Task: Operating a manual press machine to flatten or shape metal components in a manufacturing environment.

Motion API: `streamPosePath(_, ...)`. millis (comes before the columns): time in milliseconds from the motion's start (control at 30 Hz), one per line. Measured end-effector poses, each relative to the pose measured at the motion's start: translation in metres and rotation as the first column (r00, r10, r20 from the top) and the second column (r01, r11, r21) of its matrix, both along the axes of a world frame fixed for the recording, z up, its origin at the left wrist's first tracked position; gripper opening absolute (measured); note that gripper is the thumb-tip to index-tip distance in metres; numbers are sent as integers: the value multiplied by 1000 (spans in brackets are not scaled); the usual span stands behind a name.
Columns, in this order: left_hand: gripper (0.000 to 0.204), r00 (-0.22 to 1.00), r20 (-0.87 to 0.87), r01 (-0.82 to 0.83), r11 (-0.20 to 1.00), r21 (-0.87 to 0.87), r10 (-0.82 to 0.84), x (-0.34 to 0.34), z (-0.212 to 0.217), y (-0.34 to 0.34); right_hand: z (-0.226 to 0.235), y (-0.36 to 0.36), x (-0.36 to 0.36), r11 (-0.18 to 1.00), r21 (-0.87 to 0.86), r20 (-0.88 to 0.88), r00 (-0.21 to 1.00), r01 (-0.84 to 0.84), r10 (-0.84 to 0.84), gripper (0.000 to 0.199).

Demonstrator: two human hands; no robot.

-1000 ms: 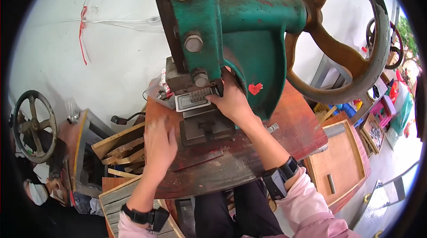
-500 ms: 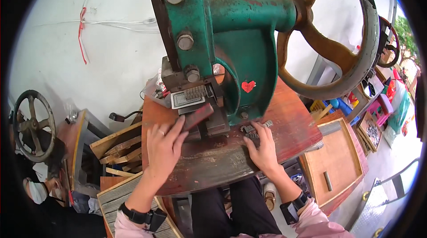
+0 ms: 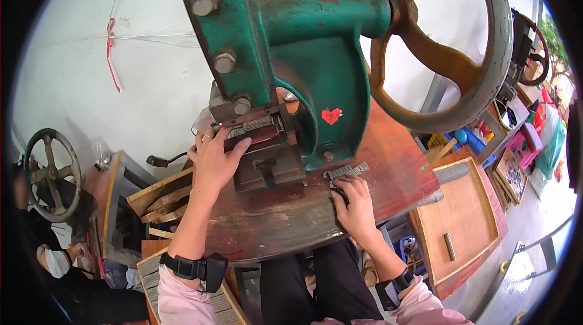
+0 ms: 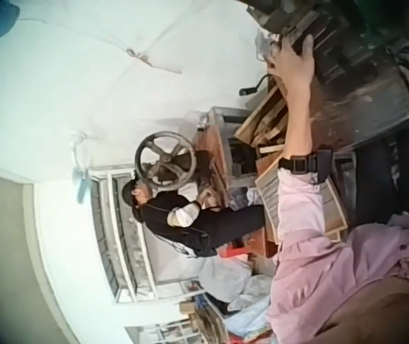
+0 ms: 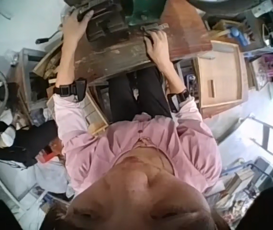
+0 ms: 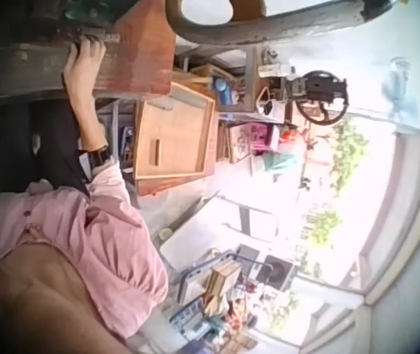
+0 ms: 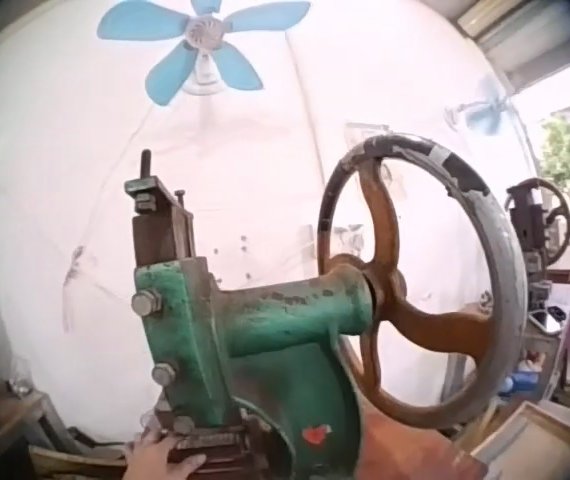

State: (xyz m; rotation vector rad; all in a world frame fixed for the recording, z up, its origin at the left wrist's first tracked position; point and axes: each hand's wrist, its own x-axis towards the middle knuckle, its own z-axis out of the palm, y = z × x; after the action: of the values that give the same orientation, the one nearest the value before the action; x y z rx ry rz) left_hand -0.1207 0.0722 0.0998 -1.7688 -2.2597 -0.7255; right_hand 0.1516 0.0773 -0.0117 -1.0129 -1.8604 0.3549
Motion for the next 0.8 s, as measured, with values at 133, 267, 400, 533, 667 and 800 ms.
streamPosePath(133, 51, 1000, 20, 3, 984, -177, 1, 13, 3, 6, 0, 1, 2, 1000, 0, -25, 1000, -1, 1, 20)
streamPosePath(267, 58, 999, 35, -9, 962, -272, 20, 19, 4, 11, 0, 2, 4, 1000, -8, -38, 999, -6, 6, 19)
streamPosePath(400, 60, 997, 51, -35, 950, -310, 54, 12, 10, 8, 1, -1, 2, 1000, -4, -61, 998, -14, 14, 18)
streamPosePath(533, 62, 993, 110, 4, 953, -302, 31, 15, 7, 13, 0, 1, 5, 1000, -30, -79, 997, -7, 5, 17)
streamPosePath(667, 63, 989, 139, -10, 957, -288, 52, 15, 7, 9, 2, -1, 5, 1000, -30, -115, 993, -6, 3, 15)
streamPosePath(800, 64, 989, 135, -22, 951, -307, 66, 15, 11, 7, 2, 0, 4, 999, -31, -127, 992, -12, 7, 15)
